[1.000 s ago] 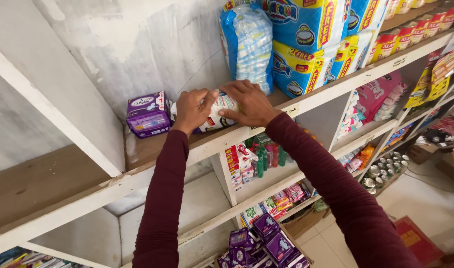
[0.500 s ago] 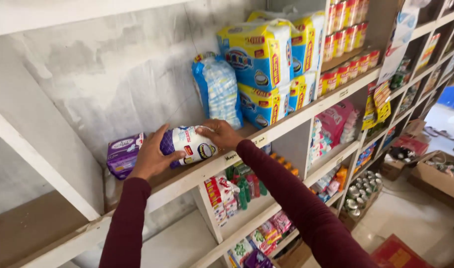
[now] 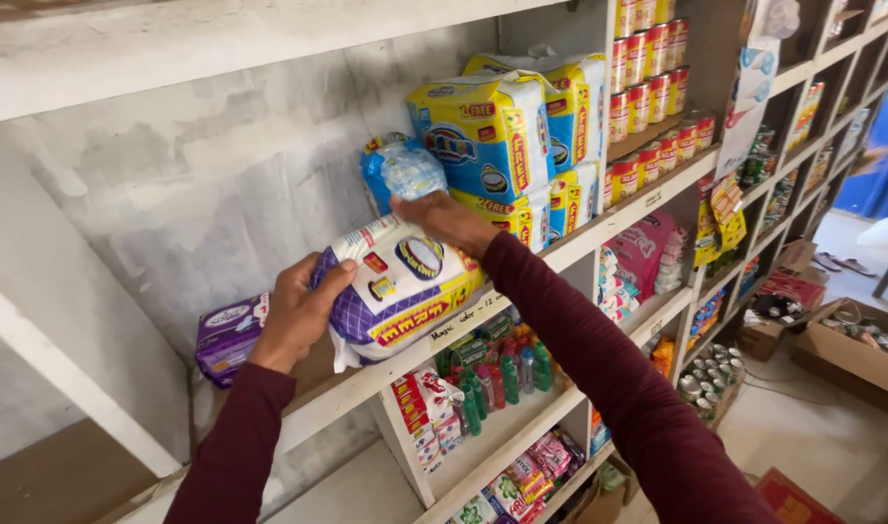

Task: Stocking and organizing sanitary pads and diapers on a retail store shelf.

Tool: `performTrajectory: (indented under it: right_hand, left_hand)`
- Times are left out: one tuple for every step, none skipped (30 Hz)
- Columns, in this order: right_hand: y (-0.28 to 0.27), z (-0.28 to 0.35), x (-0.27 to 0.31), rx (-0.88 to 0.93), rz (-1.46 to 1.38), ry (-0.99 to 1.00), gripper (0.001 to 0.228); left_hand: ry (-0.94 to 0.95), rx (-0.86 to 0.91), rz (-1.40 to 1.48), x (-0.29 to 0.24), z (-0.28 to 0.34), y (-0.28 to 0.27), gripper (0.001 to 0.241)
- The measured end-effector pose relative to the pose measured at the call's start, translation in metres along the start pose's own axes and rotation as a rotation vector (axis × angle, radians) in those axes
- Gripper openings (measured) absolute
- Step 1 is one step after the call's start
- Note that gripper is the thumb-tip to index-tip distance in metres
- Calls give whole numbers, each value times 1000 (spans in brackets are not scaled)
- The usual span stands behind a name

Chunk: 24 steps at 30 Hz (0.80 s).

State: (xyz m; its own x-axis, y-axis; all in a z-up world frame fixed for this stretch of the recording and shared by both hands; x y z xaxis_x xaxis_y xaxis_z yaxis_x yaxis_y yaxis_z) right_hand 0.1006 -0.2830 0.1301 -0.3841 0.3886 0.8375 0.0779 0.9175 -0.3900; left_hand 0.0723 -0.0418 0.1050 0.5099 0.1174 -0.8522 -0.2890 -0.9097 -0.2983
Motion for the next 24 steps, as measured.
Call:
performTrajectory:
  right_hand:
    - [-12,-9,-7,-5,2,4,54]
    - [-27,-17,-11,-63,-59,-52,60]
    - [-42,-26,-15,-119,-121,-109,66]
    - [-53,-15,-9,-124,-120,-107,66]
    - [-75,-3,4,-296,-138,-222,58]
    - [-97,11,17,-469,-154,-337,53]
    - [-108,18,18,-472,-155,-336,53]
    - [-122,31,27,-599,95,-453,50]
    - [-132,44,38,-717,352,-568,53]
    - [-139,44,41,-718,353,-568,53]
    - [-141,45,48,-753,605,-584,66]
    - [-143,45,55,-779,858,-594,83]
    - [-145,42,55,-780,858,-595,83]
    - [-144,37,53,-728,935,-555,96]
    - [-145,32,51,-675,1011,-515,109]
    - [-146,28,44,-676,1011,-514,109]
    - [-148,22,34,-647,1017,-451,109]
    - [-150,17,24,-618,1021,-388,110]
    - [-149,16,22,-621,1023,-386,110]
    - [-149,16,19,-631,1011,-361,107]
    - [-150,15,17,-643,999,-336,105]
    - [-147,17,21,-648,1002,-333,105]
    - [-146,19,25,-658,991,-317,102]
    - [-145,20,29,-668,980,-301,99]
  left_hand:
    - [1,6,3,-4,-6,2,37]
    - [-30,0,85,-6,-12,4,36]
    - [-62,-8,165,-9,-18,5,35]
    - [-61,-3,166,-14,-24,5,35]
    - [-80,-18,231,-19,-33,3,34]
    - [-98,-33,297,-23,-41,1,33]
    - [-98,-30,296,-24,-52,-3,33]
    - [-82,-62,340,-26,-62,-9,31]
    - [-65,-96,384,-28,-73,-15,28]
    - [-64,-95,385,-34,-85,-15,28]
    - [-46,-125,417,-40,-97,-16,27]
    - [-28,-156,449,-47,-108,-18,26]
    - [-28,-156,449,-51,-122,-16,26]
    - [-31,-175,511,-55,-137,-15,25]
    - [-34,-193,573,-58,-151,-13,25]
    - [-33,-192,573,-55,-166,-9,25]
    - [-40,-205,605,-51,-182,-5,25]
    - [-46,-219,637,-47,-197,0,25]
    - [-45,-215,638,-48,-206,6,25]
    - [-63,-235,628,-47,-214,11,25]
    - [-80,-252,619,-47,-223,17,26]
    - [-79,-247,620,-48,-231,21,26]
    - [-108,-264,607,-48,-239,26,27]
    - [-136,-280,594,-49,-247,30,28]
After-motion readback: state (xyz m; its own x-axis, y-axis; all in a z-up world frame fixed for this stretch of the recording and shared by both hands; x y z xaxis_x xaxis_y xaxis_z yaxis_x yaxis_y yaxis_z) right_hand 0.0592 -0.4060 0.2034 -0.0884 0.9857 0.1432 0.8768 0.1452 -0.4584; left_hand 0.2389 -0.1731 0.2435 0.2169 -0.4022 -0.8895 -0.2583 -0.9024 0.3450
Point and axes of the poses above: each hand's wrist, its own z-axis away from the middle knuckle, its own y-axis out of the palm, x = y × z, the point moved 6 cm from there along -z, towards the middle knuckle, and after that the axes turned 5 degrees about -z, right-handed, at the moved point
